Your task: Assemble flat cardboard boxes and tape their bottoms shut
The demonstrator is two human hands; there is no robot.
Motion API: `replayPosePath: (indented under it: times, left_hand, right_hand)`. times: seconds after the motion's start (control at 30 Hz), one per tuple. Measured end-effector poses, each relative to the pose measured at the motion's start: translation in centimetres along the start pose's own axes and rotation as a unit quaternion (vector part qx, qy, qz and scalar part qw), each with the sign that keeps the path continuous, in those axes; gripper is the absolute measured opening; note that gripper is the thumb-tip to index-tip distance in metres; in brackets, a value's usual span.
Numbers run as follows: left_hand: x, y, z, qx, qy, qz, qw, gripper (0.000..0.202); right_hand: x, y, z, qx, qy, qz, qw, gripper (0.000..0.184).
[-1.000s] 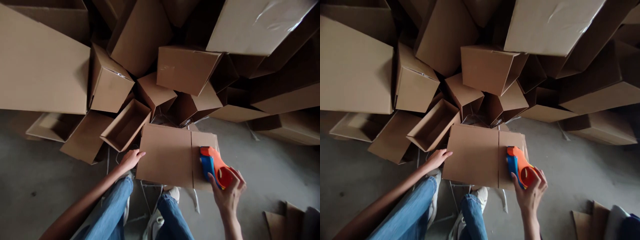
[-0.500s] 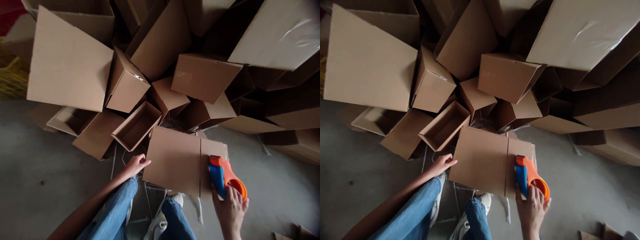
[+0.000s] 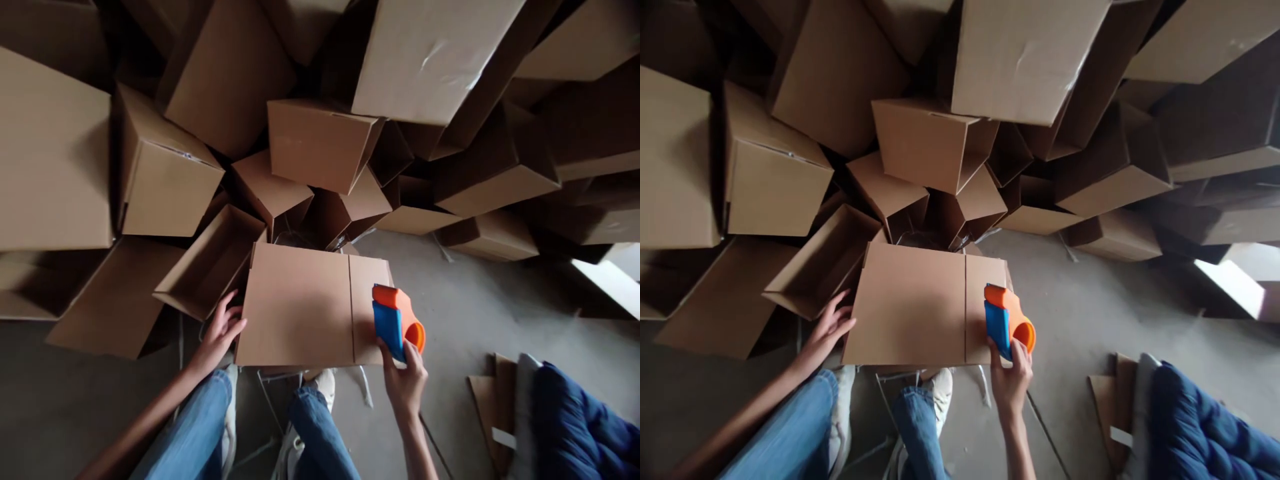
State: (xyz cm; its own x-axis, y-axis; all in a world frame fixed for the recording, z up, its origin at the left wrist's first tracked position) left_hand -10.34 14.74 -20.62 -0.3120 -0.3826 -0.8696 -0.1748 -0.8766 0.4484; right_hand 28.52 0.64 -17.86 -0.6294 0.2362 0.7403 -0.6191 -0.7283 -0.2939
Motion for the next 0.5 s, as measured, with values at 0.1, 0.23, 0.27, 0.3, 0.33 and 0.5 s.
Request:
replayPosePath:
  times: [0.1, 0.23, 0.27, 0.3, 0.33, 0.5]
  left_hand:
    - [-1.2, 0.5, 1.0, 0.084, -0.082, -0.098, 0.988, 0.067]
    - [-3.9, 1.5, 1.8, 0.085, -0.315, -0.285, 0.901, 0.069]
    - [-4.7, 1.6, 1.7, 0.073, -0.358, -0.327, 0.872, 0.073]
    - [-5.4, 1.7, 1.6, 0.057, -0.392, -0.364, 0.843, 0.076]
    - [-6.1, 1.7, 1.5, 0.038, -0.417, -0.399, 0.816, 0.078]
    - [-9.8, 2.3, 1.1, -0.07, -0.407, -0.524, 0.745, 0.045]
  right_hand:
    - [0.2, 0.5, 1.2, -0.056, 0.0, -0.028, 0.998, 0.044]
    - [-0.7, 1.2, 3.3, -0.125, -0.038, -0.166, 0.977, 0.045]
    - [-1.0, 1.2, 3.9, -0.14, -0.055, -0.196, 0.969, 0.045]
    - [-1.3, 1.3, 4.4, -0.157, -0.074, -0.218, 0.961, 0.045]
    - [-1.6, 1.3, 4.9, -0.179, -0.092, -0.229, 0.952, 0.044]
    - [-3.1, 1.6, 7.4, -0.277, -0.12, -0.237, 0.923, 0.042]
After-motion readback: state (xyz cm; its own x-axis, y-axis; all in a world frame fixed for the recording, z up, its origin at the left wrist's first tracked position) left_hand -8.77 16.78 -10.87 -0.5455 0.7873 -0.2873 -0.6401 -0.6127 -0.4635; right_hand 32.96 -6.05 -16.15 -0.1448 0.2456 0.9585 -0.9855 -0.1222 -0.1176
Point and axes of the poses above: each hand's wrist, its own y-axis away from the middle knuckle, its own z-axis out of the back of the hand, x = y × z, the point moved 3 cm from there along -y, towards the middle knuckle, and after that the axes turned 10 degrees about -y, right-handed, at the moved point
